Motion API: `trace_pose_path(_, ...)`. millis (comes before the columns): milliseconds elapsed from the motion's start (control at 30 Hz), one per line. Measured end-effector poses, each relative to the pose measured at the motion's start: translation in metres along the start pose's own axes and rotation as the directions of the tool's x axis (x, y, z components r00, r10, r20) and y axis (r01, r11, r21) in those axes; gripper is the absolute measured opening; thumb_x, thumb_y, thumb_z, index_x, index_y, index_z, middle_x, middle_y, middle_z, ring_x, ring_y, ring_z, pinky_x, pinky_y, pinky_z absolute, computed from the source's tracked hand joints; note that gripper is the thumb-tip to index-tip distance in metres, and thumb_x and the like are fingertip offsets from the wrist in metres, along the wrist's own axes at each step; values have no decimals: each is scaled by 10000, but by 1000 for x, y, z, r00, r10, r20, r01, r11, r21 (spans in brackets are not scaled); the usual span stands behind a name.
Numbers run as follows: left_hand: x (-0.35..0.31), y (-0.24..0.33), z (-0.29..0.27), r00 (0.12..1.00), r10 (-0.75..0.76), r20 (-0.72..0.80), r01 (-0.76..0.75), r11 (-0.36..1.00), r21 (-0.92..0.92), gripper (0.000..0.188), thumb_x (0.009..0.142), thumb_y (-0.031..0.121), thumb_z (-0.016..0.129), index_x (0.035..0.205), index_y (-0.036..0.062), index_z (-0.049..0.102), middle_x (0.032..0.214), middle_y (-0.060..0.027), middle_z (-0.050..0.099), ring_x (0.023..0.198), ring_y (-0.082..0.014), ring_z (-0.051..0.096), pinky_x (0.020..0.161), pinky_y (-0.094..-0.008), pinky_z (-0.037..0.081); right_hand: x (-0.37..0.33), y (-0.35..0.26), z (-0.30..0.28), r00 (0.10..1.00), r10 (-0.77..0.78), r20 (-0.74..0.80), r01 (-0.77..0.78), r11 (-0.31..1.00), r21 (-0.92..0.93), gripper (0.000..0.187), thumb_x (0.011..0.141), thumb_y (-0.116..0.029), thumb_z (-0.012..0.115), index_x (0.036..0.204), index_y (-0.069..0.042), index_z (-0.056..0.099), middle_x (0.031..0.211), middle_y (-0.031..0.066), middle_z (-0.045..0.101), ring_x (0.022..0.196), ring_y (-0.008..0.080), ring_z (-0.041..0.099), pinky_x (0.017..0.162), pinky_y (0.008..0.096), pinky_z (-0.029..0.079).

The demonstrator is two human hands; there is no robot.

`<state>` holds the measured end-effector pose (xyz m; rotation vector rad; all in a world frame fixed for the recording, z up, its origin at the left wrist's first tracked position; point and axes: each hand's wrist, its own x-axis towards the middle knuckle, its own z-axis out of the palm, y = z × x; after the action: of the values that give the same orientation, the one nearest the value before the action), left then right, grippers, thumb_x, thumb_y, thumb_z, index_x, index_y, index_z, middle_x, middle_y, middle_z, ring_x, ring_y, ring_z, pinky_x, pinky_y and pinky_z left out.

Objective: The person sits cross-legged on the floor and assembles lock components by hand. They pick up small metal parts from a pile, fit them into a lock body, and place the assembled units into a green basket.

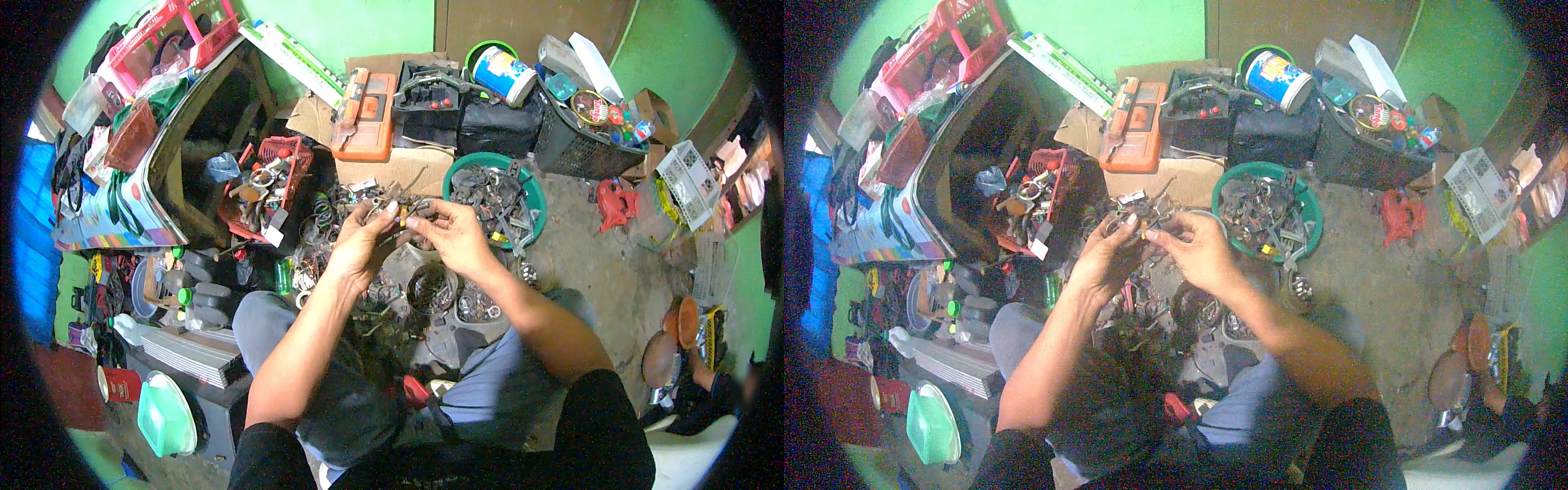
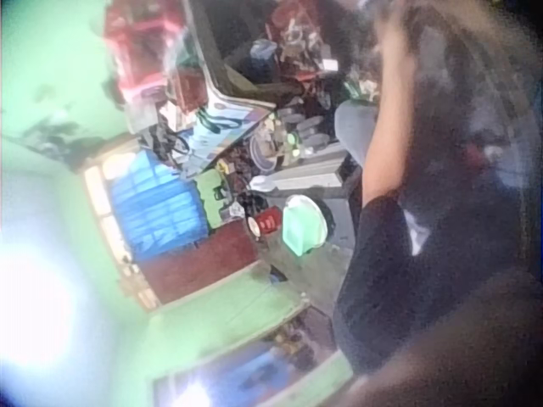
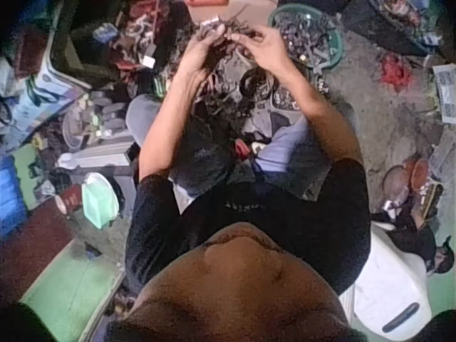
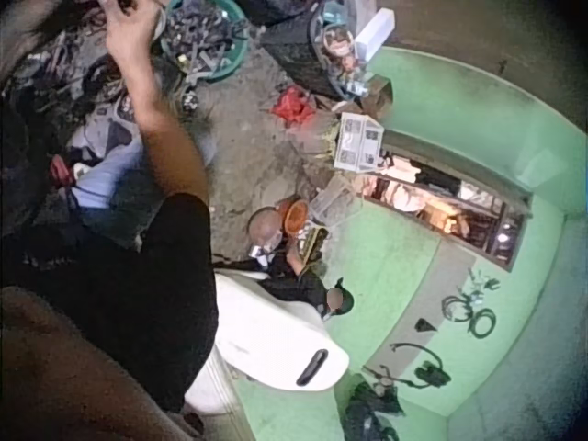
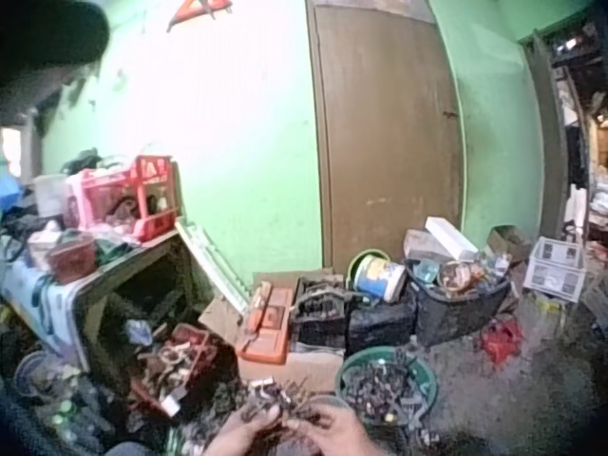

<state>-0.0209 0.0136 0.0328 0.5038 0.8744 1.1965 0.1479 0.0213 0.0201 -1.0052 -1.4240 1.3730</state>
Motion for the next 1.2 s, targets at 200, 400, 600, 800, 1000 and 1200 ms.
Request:
trace_pose_path(200, -4, 7, 7, 997, 63, 39, -64, 997, 35, 373, 864, 38, 660, 1177, 36, 458, 1051, -107, 607, 965, -227, 622, 861, -405, 549, 5, 5, -2, 997, -53, 48, 57, 995, -77, 239, 928, -213, 606, 940, 21, 652, 793, 56, 651, 666, 117, 599, 588, 271, 509)
trace_pose_path(400, 8, 9, -6, 998, 63, -27, -64, 997, -36, 387, 848, 37, 676, 1180, 41, 477, 1027, -105, 618, 920, -214, 627, 823, -397, 551, 5, 0, -8, 975, 147, 164, -178, 964, 196, 305, 995, -258, 483, 912, 1, 622, 763, 42, 603, 660, 132, 589, 612, 299, 517)
trace_pose_path(600, 12, 31, -24, 981, 132, -139, -145, 986, -85, 253, 901, 216, 647, 1124, 119, 576, 1019, -16, 605, 960, -142, 551, 899, -330, 441, -1, -21, -18, 959, 88, 269, -127, 984, 129, 199, 951, -176, 565, 957, 12, 629, 825, 88, 645, 701, 160, 622, 623, 309, 518)
trace_pose_path(800, 10, 33, -32, 992, 117, -54, -122, 987, -105, 268, 904, 214, 637, 1145, 122, 566, 1071, -17, 607, 1030, -160, 554, 959, -365, 428, 3, -14, -32, 958, -54, 282, 146, 938, -315, 253, 819, -165, 715, 995, 2, 643, 899, 127, 674, 795, 236, 657, 724, 373, 517)
trace_pose_path(1000, 2, 32, -25, 990, 119, 75, -121, 992, 22, 352, 899, 131, 615, 1229, 103, 498, 1207, -95, 594, 1084, -218, 568, 954, -419, 439, 0, -9, -37, 901, -162, 403, 401, 669, -625, 231, 792, -151, 730, 958, -13, 647, 859, 124, 659, 760, 178, 651, 653, 291, 508)
trace_pose_path(1200, -9, 33, -6, 976, 106, 190, -124, 989, 84, 438, 862, 116, 662, 1256, 74, 476, 1164, -113, 605, 1059, -225, 584, 907, -434, 486, 2, -31, -34, 954, -273, 123, 298, 829, -474, 298, 806, -179, 730, 1065, -53, 655, 918, 140, 675, 687, 155, 642, 618, 305, 511)
